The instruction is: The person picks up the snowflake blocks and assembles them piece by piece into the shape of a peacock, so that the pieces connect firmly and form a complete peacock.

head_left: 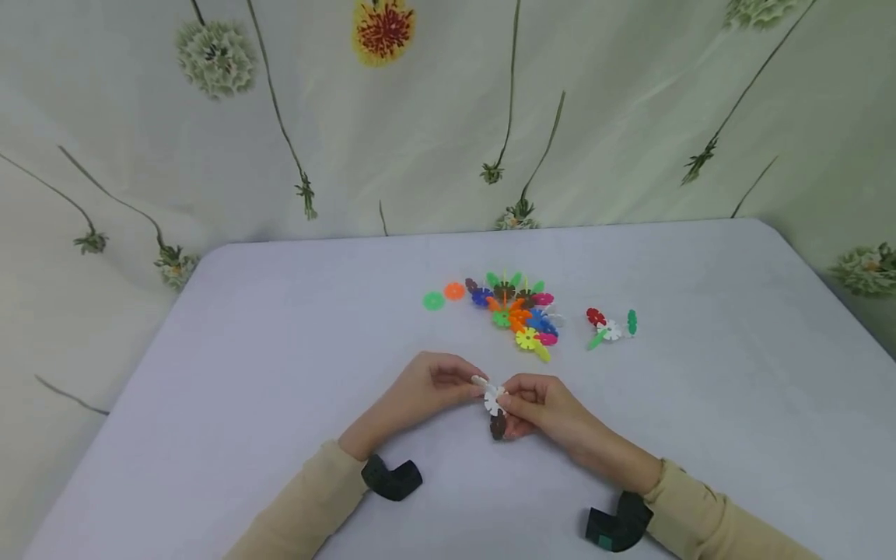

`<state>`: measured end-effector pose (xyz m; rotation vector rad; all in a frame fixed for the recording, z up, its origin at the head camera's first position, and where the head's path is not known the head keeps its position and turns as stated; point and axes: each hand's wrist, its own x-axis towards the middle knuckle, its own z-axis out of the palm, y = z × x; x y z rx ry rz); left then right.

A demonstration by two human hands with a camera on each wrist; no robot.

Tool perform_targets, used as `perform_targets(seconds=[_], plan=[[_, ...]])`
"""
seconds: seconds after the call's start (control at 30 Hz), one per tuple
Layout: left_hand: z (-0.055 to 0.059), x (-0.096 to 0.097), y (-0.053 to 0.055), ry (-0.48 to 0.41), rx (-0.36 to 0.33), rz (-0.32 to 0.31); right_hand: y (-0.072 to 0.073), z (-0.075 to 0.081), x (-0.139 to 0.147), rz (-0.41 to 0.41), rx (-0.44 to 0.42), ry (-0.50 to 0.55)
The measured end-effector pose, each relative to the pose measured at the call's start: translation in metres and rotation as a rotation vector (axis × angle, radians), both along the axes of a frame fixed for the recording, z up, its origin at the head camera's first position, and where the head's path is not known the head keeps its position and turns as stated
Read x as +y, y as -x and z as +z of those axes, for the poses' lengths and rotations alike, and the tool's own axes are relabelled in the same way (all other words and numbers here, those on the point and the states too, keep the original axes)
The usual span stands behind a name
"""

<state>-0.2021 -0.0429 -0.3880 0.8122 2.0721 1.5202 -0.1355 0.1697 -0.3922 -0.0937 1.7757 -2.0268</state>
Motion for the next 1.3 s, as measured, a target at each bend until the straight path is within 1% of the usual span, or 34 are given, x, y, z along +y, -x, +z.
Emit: perform_targets(seconds=[0.07, 0.1, 0.17, 0.2, 0.27, 0.37, 0.43, 0.5, 0.57, 0.67, 0.73, 0.8, 0.87, 0.97, 1.03, 1.13, 1.23, 1.3], plan=[[-0.001, -0.001, 0.002, -0.034, -0.096, 0.024, 0.0, 0.0, -0.001, -0.004, -0.004, 0.027], [-0.001, -0.001, 0.003, -0.045, -0.128, 0.042, 0.001, 0.0, -0.001, -0.004, -0.004, 0.037], [-0.003, -0.003, 0.008, -0.074, -0.159, 0.08, 0.001, 0.0, -0.002, -0.001, -0.001, 0.053], [-0.004, -0.004, 0.011, -0.084, -0.163, 0.111, 0.002, 0.0, -0.002, 0.001, 0.003, 0.056], [-0.004, -0.008, 0.019, -0.095, -0.139, 0.198, 0.002, 0.0, -0.003, 0.003, 0.009, 0.06], [-0.002, -0.015, 0.036, -0.043, -0.085, 0.363, 0.002, 0.0, -0.002, 0.0, 0.015, 0.07], [0.002, -0.018, 0.049, 0.046, -0.045, 0.459, 0.001, 0.0, -0.002, -0.003, 0.016, 0.075], [0.004, -0.018, 0.06, 0.168, 0.0, 0.51, 0.0, -0.001, -0.002, -0.006, 0.015, 0.08], [0.005, -0.016, 0.07, 0.296, 0.058, 0.523, 0.0, -0.002, -0.002, -0.01, 0.014, 0.08], [0.003, -0.01, 0.083, 0.436, 0.145, 0.503, 0.0, -0.002, -0.003, -0.013, 0.013, 0.079], [0.002, -0.007, 0.088, 0.489, 0.195, 0.495, 0.0, -0.002, -0.003, -0.013, 0.015, 0.08], [0.001, -0.006, 0.091, 0.512, 0.218, 0.497, 0.001, -0.002, -0.004, -0.013, 0.018, 0.083], [0.002, -0.005, 0.091, 0.512, 0.23, 0.508, 0.001, -0.002, -0.004, -0.012, 0.018, 0.081], [0.004, -0.007, 0.088, 0.5, 0.247, 0.517, 0.001, -0.002, -0.005, -0.016, 0.015, 0.072], [0.005, -0.009, 0.085, 0.491, 0.267, 0.516, 0.001, -0.002, -0.005, -0.018, 0.012, 0.068], [0.005, -0.016, 0.078, 0.47, 0.276, 0.501, 0.002, -0.002, -0.004, -0.014, 0.008, 0.074], [0.007, -0.023, 0.069, 0.425, 0.221, 0.491, 0.002, -0.001, -0.002, -0.014, 0.001, 0.089], [0.008, -0.028, 0.063, 0.379, 0.158, 0.482, 0.002, 0.0, -0.002, -0.02, -0.002, 0.091]])
